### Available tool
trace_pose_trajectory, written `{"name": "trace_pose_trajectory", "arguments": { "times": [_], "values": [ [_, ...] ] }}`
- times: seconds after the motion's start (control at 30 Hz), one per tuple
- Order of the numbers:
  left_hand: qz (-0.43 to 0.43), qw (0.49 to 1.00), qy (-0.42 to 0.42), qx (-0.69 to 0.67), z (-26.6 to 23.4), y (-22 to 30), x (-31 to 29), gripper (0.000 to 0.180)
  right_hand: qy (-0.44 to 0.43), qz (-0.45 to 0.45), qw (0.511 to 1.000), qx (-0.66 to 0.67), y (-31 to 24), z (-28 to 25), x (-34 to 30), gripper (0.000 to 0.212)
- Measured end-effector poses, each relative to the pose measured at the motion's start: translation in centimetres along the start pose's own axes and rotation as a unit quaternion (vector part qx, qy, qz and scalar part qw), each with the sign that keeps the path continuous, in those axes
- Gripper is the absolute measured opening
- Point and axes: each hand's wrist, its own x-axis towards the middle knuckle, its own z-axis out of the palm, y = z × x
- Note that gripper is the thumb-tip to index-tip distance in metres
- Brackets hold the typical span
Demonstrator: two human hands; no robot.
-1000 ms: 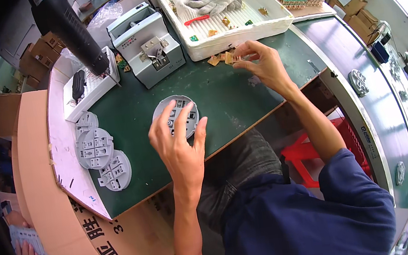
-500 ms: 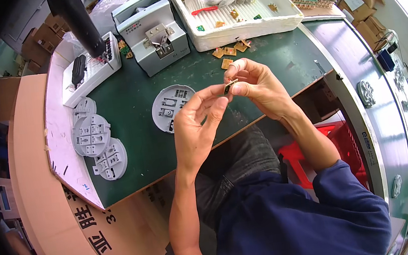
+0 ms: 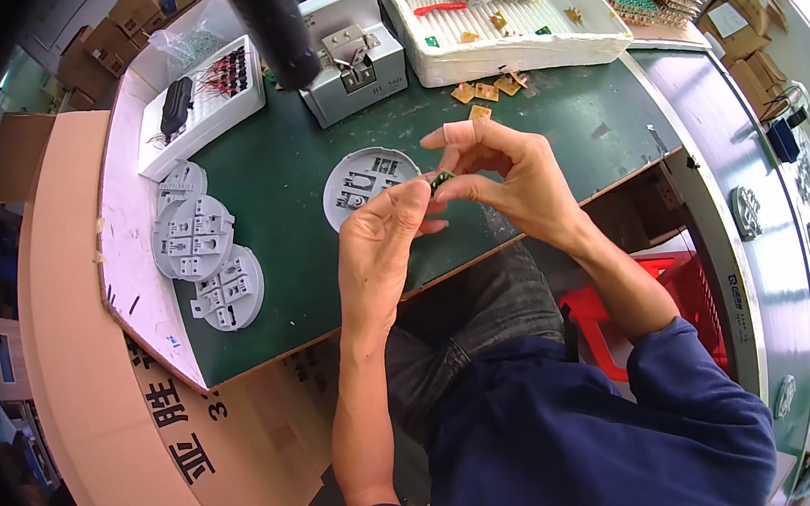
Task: Assembling electronic components onto circular circuit boards using a handheld power tool.
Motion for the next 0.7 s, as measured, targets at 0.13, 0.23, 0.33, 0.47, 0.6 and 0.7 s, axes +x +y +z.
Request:
{"name": "trace_pose_trajectory", "arguments": {
  "times": [0.13,0.23,0.33,0.47,0.6,0.7],
  "values": [
    [0.018,0.999,0.030,-0.003,-0.3,-0.1,-0.1,0.033,-0.041,-0.120,0.972,-0.197,-0.7,0.0,0.2,0.045],
    [0.043,0.997,0.058,0.034,-0.7,-0.1,0.0,0.036,-0.058,-0.155,0.968,-0.187,-1.8,0.2,0.5,0.042],
    [0.024,0.980,0.080,0.183,-1.4,0.9,-0.1,0.039,-0.109,-0.128,0.965,-0.202,-1.8,-0.1,0.4,0.038],
    [0.004,0.960,0.098,0.263,-1.0,1.1,-0.2,0.041,-0.102,-0.125,0.964,-0.212,-1.6,0.2,-0.1,0.038],
    [0.059,0.991,0.054,0.103,-0.5,1.4,-1.0,0.036,-0.038,-0.136,0.969,-0.205,-1.6,0.7,-0.5,0.040],
    [0.035,0.992,0.025,0.121,-1.0,1.9,-1.4,0.032,-0.049,-0.134,0.972,-0.189,-2.4,0.6,-0.3,0.041]
  ]
}}
